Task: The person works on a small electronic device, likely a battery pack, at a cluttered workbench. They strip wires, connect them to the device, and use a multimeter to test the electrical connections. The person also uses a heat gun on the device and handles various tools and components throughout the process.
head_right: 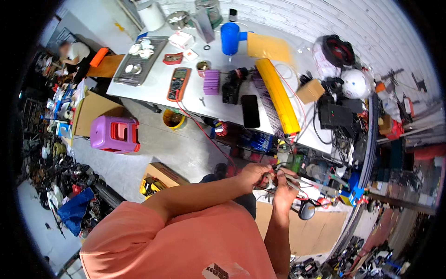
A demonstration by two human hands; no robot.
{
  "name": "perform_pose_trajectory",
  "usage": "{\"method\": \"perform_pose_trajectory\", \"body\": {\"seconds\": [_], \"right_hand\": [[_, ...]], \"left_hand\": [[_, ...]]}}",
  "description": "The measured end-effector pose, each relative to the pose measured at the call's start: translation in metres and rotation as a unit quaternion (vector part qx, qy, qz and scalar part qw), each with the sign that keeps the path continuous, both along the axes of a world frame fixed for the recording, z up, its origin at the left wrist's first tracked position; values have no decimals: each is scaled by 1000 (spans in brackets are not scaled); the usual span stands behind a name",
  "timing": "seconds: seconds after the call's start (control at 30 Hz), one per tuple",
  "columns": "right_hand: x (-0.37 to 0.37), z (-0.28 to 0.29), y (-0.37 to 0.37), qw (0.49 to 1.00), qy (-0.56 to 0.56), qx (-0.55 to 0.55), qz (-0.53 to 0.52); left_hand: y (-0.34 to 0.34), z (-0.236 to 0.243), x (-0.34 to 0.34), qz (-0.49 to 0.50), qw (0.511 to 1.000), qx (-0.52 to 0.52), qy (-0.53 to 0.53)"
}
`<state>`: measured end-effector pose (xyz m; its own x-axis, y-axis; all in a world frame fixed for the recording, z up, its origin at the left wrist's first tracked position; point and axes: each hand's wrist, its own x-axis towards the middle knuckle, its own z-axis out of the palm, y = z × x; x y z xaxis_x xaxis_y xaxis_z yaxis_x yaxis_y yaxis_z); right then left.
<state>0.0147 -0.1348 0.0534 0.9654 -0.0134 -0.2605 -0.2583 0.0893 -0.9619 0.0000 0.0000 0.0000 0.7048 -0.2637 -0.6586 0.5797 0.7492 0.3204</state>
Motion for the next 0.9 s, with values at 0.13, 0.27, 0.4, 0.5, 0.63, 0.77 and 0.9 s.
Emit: {"method": "perform_pose_trajectory", "body": {"seconds": [0.13, 0.27, 0.4, 0.5, 0.63, 0.77, 0.9], "right_hand": [[-4, -8, -17, 1000, -22, -5, -10], [-2, -28, -20, 998, -46, -37, -2], [-6, 8, 1, 1000, -12, 8, -13], [-7, -5, -4, 999, -14, -15, -27], [-4, -16, -3, 998, -31, -57, -15], [-7, -28, -15, 999, -15, 41, -26], [-6, -14, -20, 999, -23, -43, 3]], "left_hand": [[-19, -7, -2, 1, 999, -45, 19], [-3, -8, -2, -23, 999, -42, 6], [6, 0, -5, -26, 998, -58, -5], [6, 21, -2, -41, 999, -16, 29], [5, 10, -1, -27, 998, 2, 50], [8, 10, 1, -105, 994, -10, 19], [-5, -19, -1, -74, 997, -17, 16]]}}
